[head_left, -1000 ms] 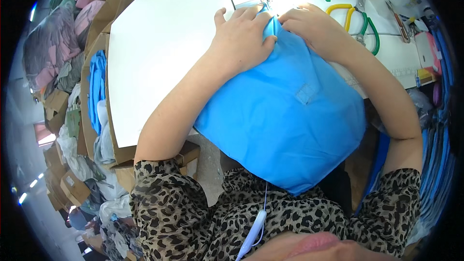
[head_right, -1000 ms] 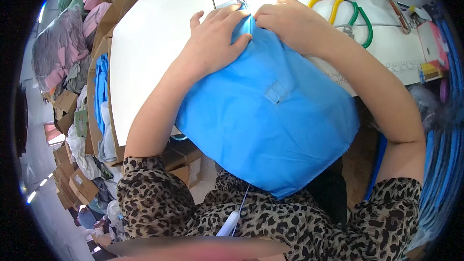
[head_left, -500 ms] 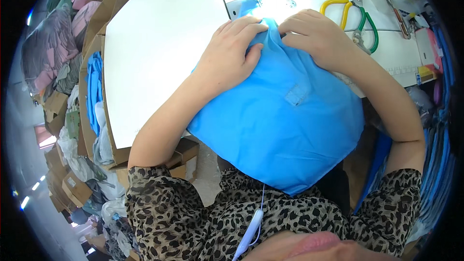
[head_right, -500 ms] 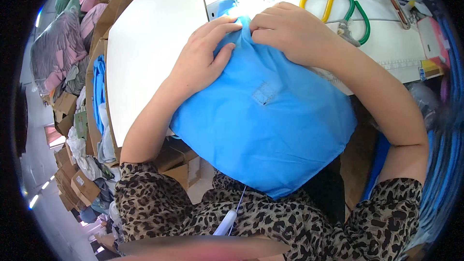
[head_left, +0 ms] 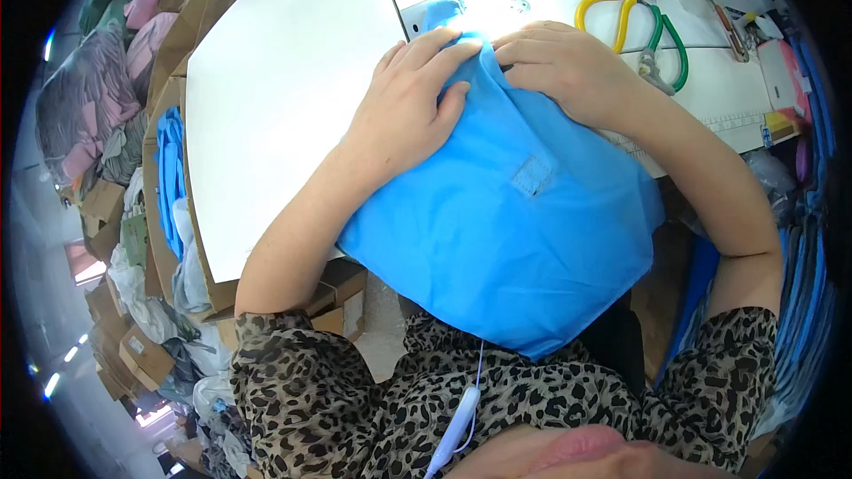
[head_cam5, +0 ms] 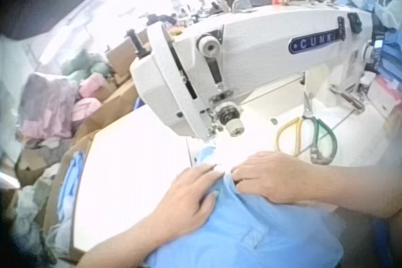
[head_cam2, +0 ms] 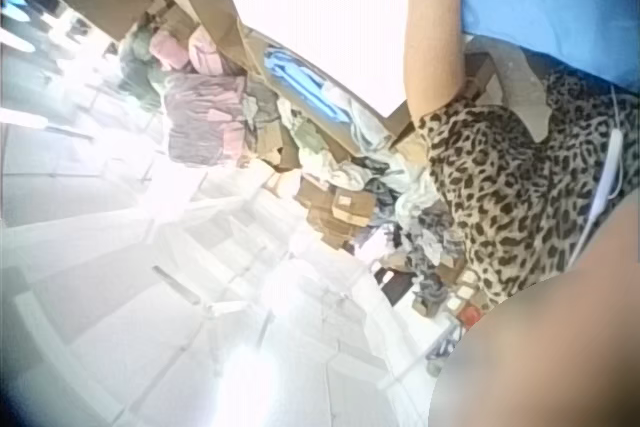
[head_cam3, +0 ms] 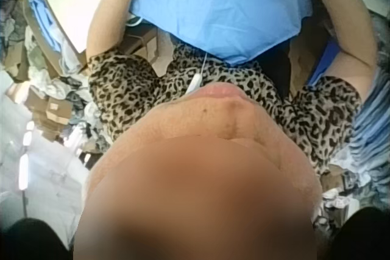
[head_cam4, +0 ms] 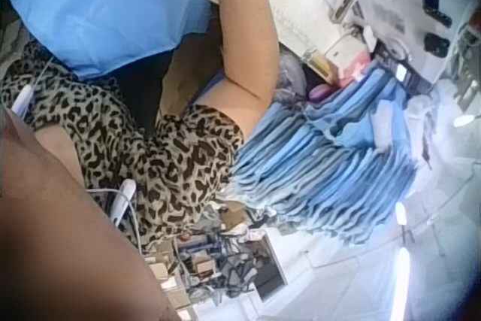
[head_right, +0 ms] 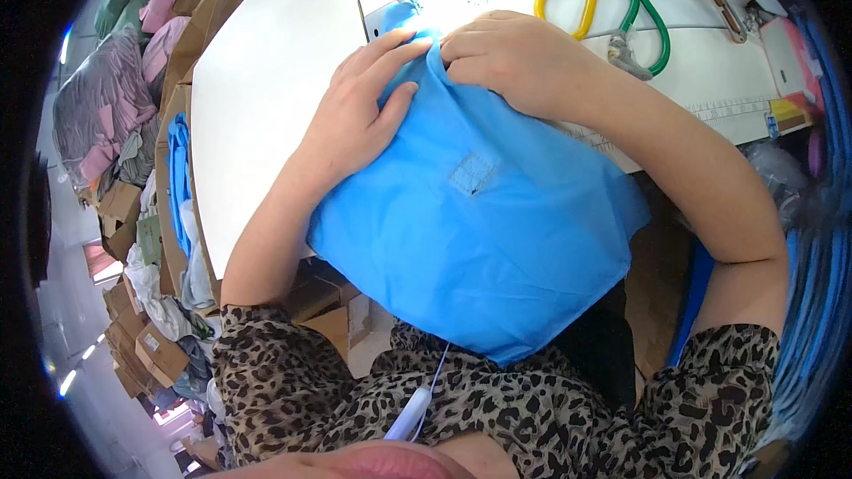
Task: Sewing fabric components together using an industrial sewing machine to construct a bag.
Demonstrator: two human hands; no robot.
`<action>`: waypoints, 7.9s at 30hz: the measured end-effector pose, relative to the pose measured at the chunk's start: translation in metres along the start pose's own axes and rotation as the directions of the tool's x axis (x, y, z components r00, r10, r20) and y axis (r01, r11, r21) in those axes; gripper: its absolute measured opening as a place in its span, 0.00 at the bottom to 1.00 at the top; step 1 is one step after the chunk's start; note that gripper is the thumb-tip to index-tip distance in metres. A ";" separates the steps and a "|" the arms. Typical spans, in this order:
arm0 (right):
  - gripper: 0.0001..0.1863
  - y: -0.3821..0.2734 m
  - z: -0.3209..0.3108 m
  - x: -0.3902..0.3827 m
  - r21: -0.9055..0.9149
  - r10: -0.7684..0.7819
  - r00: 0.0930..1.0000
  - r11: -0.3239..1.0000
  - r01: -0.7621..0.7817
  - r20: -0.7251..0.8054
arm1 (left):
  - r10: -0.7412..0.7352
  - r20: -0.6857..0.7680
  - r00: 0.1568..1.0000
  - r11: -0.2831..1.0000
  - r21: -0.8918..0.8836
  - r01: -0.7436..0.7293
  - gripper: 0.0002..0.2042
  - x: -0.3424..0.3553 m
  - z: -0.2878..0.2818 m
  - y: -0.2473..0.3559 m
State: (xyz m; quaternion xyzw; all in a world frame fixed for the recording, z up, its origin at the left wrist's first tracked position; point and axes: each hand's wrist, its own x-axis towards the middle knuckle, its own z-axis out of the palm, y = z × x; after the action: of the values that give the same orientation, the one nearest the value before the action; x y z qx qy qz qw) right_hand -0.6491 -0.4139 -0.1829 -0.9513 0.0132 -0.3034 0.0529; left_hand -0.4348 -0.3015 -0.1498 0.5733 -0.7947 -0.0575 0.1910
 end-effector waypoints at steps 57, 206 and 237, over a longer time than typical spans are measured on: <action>0.06 0.002 -0.008 0.001 0.021 0.117 0.989 0.993 -0.120 0.094 | -0.031 -0.046 0.998 0.998 0.061 0.034 0.17 0.006 0.004 0.008; 0.10 -0.007 -0.015 -0.006 -0.029 0.114 0.991 0.993 -0.112 0.075 | -0.131 0.001 0.991 0.977 0.171 0.129 0.16 0.010 0.003 0.026; 0.11 -0.028 -0.015 0.001 0.029 0.112 0.987 0.993 -0.116 0.115 | -0.015 -0.064 0.998 0.998 0.052 0.018 0.20 -0.009 0.009 0.016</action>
State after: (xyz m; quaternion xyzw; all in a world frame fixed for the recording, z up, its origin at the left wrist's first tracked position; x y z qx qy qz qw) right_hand -0.6573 -0.3877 -0.1677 -0.9635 0.0590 -0.2458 0.0878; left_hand -0.4497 -0.2892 -0.1548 0.5861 -0.7848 -0.0199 0.2005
